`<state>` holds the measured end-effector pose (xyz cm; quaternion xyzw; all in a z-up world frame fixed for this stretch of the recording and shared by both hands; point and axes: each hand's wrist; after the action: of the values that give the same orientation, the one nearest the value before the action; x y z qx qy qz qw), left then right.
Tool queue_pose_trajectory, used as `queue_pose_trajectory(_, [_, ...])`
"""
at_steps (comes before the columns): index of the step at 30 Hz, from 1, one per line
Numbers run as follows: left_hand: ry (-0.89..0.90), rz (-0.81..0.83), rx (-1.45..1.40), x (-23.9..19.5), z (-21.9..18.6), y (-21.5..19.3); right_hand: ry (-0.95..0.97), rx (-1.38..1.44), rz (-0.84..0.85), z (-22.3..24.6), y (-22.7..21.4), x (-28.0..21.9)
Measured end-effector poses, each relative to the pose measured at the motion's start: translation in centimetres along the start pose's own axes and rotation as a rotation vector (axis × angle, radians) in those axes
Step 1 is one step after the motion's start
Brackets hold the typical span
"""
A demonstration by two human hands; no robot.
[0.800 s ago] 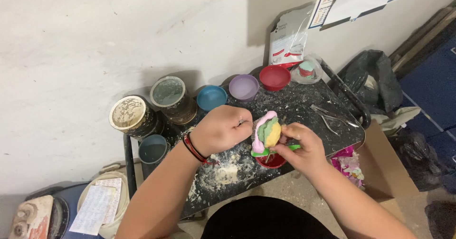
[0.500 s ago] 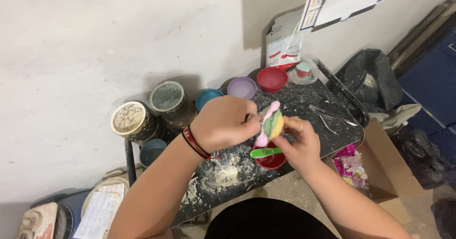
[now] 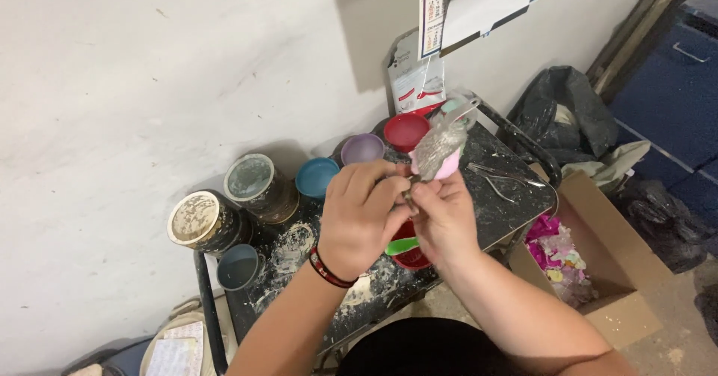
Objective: The person handles a small multi-colored decorative item, then scrapes residue from a red bowl into a cardboard box using a green spatula. They separate a green shell-like piece from the item, place it on a cabinet, and later retrieve a pair of scissors from a drawer before returning to the work table.
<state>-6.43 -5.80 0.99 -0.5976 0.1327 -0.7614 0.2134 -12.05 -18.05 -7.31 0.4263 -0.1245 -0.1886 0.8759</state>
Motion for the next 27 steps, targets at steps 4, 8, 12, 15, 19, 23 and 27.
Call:
queue_pose_trajectory(4, [0.020, -0.033, 0.055, -0.5, -0.1, 0.2, -0.046, -0.029, -0.063, 0.2, 3.1, -1.9])
queue_pose_trajectory(8, [0.065, -0.029, 0.042, -0.5, 0.3, -1.1, -0.120, -0.148, -0.068, -0.2, 2.1, -2.1])
queue_pose_trajectory(12, [0.095, 0.033, -0.073, -1.9, 2.8, -1.4, -0.265, -0.546, -0.069, 0.7, 0.4, -3.8])
queue_pose_trajectory(15, [0.156, 0.067, -0.005, 0.4, 4.0, -2.9, -0.882, -1.009, 0.072, 2.2, -1.0, -4.0])
queue_pose_trajectory(19, [0.024, 0.108, -0.057, 4.4, 2.7, -4.6, -1.300, -1.339, 0.134, 3.1, -1.0, -3.3])
queue_pose_trajectory(23, [-0.069, 0.051, -0.112, 3.7, 2.8, -3.6, -1.449, -1.696, 0.045, 4.9, 1.0, -2.8])
queue_pose_trajectory(27, [-0.110, 0.057, -0.258, 4.9, 1.8, -4.0, -1.512, -1.961, -0.056, 7.2, 1.1, -2.0])
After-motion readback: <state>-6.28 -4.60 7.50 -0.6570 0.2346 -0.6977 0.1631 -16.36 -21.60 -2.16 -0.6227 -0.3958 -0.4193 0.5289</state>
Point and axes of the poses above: each hand's wrist, its own x-axis towards the middle knuckle, its own y-axis out of the palm, z = x × y, and after that the axes turned 15 degrees about y, right-handed
